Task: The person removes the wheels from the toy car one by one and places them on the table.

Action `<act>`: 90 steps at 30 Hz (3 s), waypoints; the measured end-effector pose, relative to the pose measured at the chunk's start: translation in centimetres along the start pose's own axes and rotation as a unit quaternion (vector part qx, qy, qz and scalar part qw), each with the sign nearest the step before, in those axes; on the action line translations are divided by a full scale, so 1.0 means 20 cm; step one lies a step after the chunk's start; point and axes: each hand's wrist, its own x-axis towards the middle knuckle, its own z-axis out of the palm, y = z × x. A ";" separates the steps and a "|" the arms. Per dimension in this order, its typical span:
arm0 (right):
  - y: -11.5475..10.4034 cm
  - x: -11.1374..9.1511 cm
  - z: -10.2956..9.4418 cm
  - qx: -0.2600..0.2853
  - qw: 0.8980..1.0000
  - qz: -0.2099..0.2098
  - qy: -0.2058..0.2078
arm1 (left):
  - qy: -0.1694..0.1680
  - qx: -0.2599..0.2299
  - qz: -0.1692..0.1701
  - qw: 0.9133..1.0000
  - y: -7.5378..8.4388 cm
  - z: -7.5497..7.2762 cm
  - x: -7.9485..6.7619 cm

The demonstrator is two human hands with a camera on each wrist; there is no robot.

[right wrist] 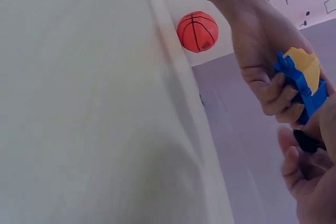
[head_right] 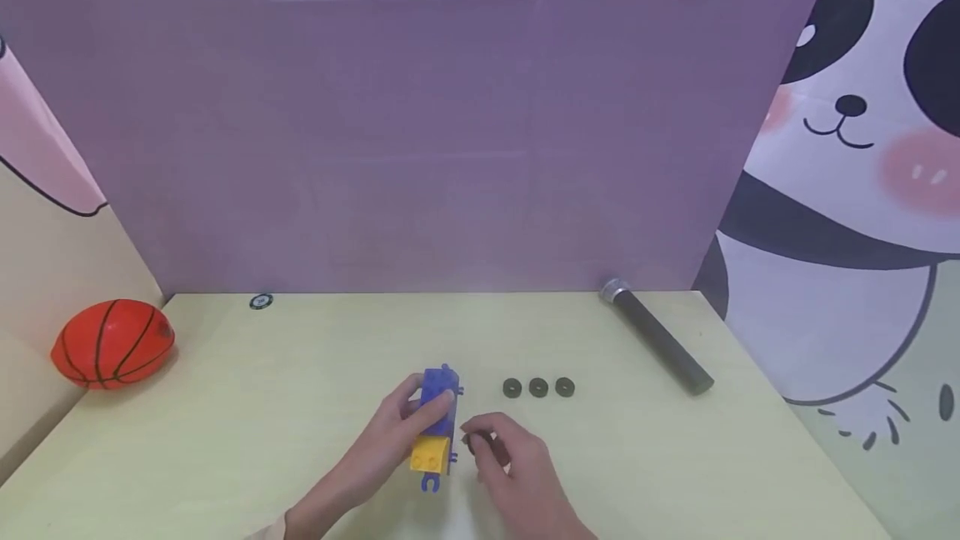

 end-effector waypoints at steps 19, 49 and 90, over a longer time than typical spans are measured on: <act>-0.06 0.01 0.01 0.016 0.996 0.004 0.088 | -0.043 -0.053 0.007 0.998 -0.02 0.02 -0.01; 0.29 0.04 -0.30 -0.214 0.934 -0.248 0.140 | 0.002 0.083 -0.031 0.996 -0.03 -0.15 0.00; 0.66 0.15 -0.60 -0.324 0.944 -0.016 0.065 | -0.004 0.121 -0.029 0.992 -0.06 -0.17 0.00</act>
